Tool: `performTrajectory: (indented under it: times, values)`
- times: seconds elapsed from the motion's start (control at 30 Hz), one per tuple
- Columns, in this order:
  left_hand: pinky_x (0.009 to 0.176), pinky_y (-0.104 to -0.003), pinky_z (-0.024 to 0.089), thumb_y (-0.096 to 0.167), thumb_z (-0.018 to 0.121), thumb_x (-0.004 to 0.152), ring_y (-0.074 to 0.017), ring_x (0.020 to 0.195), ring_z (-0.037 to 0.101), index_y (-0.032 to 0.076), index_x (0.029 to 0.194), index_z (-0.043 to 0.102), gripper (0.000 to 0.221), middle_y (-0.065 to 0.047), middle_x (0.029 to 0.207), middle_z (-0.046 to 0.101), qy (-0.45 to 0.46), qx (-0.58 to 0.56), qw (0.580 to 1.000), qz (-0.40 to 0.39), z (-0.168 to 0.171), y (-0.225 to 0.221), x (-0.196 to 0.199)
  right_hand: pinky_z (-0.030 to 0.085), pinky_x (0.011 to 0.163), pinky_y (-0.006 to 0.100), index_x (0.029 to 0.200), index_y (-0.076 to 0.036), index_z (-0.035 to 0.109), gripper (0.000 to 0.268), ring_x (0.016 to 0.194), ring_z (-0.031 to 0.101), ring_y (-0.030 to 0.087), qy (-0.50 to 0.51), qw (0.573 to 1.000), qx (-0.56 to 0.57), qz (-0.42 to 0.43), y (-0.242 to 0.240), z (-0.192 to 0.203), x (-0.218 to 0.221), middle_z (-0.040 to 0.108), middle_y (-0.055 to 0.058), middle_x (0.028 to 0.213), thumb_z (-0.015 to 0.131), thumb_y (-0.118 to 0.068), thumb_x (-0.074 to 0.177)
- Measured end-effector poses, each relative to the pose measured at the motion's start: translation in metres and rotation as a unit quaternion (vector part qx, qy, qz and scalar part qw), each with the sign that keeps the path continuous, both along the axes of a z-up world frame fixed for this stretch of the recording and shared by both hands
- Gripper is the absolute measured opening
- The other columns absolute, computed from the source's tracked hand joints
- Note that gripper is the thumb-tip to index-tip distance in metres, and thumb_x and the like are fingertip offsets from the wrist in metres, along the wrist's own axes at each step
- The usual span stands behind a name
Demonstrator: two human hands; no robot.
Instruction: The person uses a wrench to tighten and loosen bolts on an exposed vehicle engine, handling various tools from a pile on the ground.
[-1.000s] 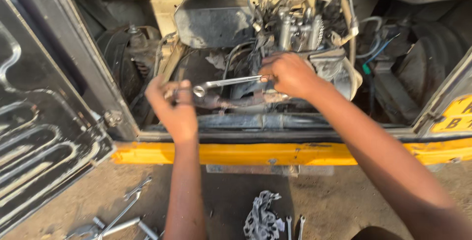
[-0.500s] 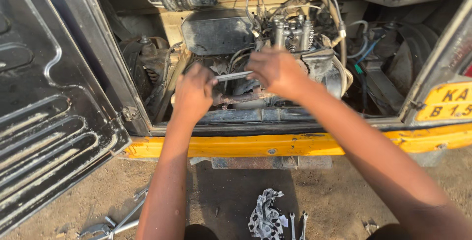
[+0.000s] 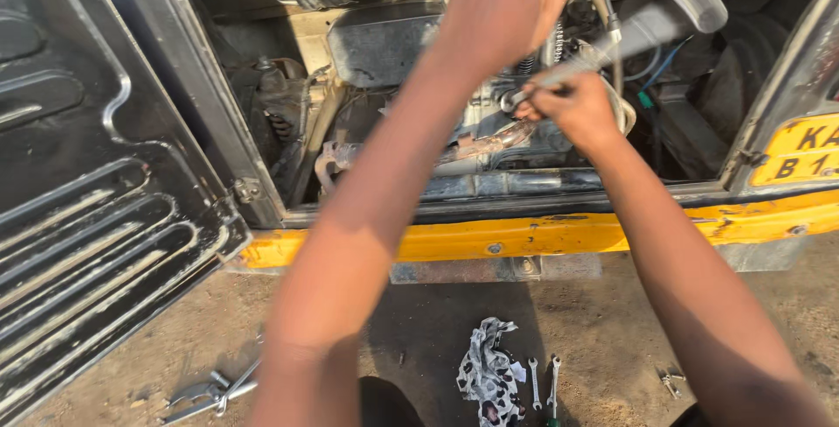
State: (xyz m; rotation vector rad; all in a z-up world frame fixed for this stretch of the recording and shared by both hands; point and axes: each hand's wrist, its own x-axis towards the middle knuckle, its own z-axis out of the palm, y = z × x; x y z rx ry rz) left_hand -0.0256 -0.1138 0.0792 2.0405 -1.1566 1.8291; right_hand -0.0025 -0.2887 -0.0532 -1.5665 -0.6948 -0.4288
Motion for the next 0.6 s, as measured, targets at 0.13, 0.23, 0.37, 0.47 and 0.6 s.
performTrajectory:
  times: [0.13,0.23,0.37,0.47,0.6]
  values:
    - [0.093,-0.050,0.048,0.024,0.066,0.096,-0.0380,0.109,0.066,0.010,0.123,0.066,0.031,-0.016,0.112,0.070,0.103,-0.142,0.983,-0.060,-0.052,0.011,-0.002,0.050,0.064,0.024,0.104,-0.001,0.069,0.010,0.078,0.063,0.011,0.071,0.989,0.129,-0.008,-0.018,-0.031,-0.006,0.074,0.012,0.097,0.071,-0.009,0.099]
    - [0.086,-0.045,0.054,0.025,0.069,0.095,-0.0359,0.098,0.070,0.010,0.130,0.065,0.038,-0.020,0.102,0.073,0.395,-0.083,0.908,-0.111,-0.086,0.024,0.015,0.043,0.057,0.023,0.103,-0.002,0.067,0.011,0.072,0.057,0.010,0.136,0.978,0.159,0.020,-0.021,-0.039,-0.006,0.071,0.011,0.092,0.071,-0.009,0.096]
    - [0.080,-0.039,0.055,0.017,0.073,0.089,-0.0263,0.089,0.075,0.012,0.119,0.072,0.031,-0.017,0.102,0.077,0.520,-0.082,0.845,-0.093,-0.125,0.013,0.041,0.037,0.052,0.022,0.104,-0.003,0.069,0.012,0.065,0.050,0.009,0.196,0.960,0.184,0.074,-0.021,-0.039,0.001,0.067,0.007,0.085,0.071,-0.010,0.096]
    - [0.080,-0.037,0.057,0.014,0.076,0.086,-0.0259,0.086,0.077,0.007,0.107,0.075,0.023,-0.016,0.097,0.078,0.508,-0.144,0.844,-0.095,-0.139,0.006,0.063,0.035,0.051,0.021,0.105,-0.002,0.066,0.015,0.063,0.046,0.008,0.221,0.952,0.187,0.095,-0.022,-0.042,0.007,0.061,0.004,0.081,0.073,-0.014,0.097]
    - [0.083,-0.038,0.057,0.015,0.074,0.089,-0.0286,0.089,0.077,0.006,0.101,0.078,0.016,-0.016,0.098,0.079,0.476,-0.150,0.866,-0.046,-0.139,0.009,0.065,0.034,0.048,0.019,0.108,-0.006,0.067,0.020,0.058,0.043,0.006,0.234,0.937,0.232,0.117,-0.040,-0.048,0.009,0.061,0.003,0.079,0.070,-0.021,0.096]
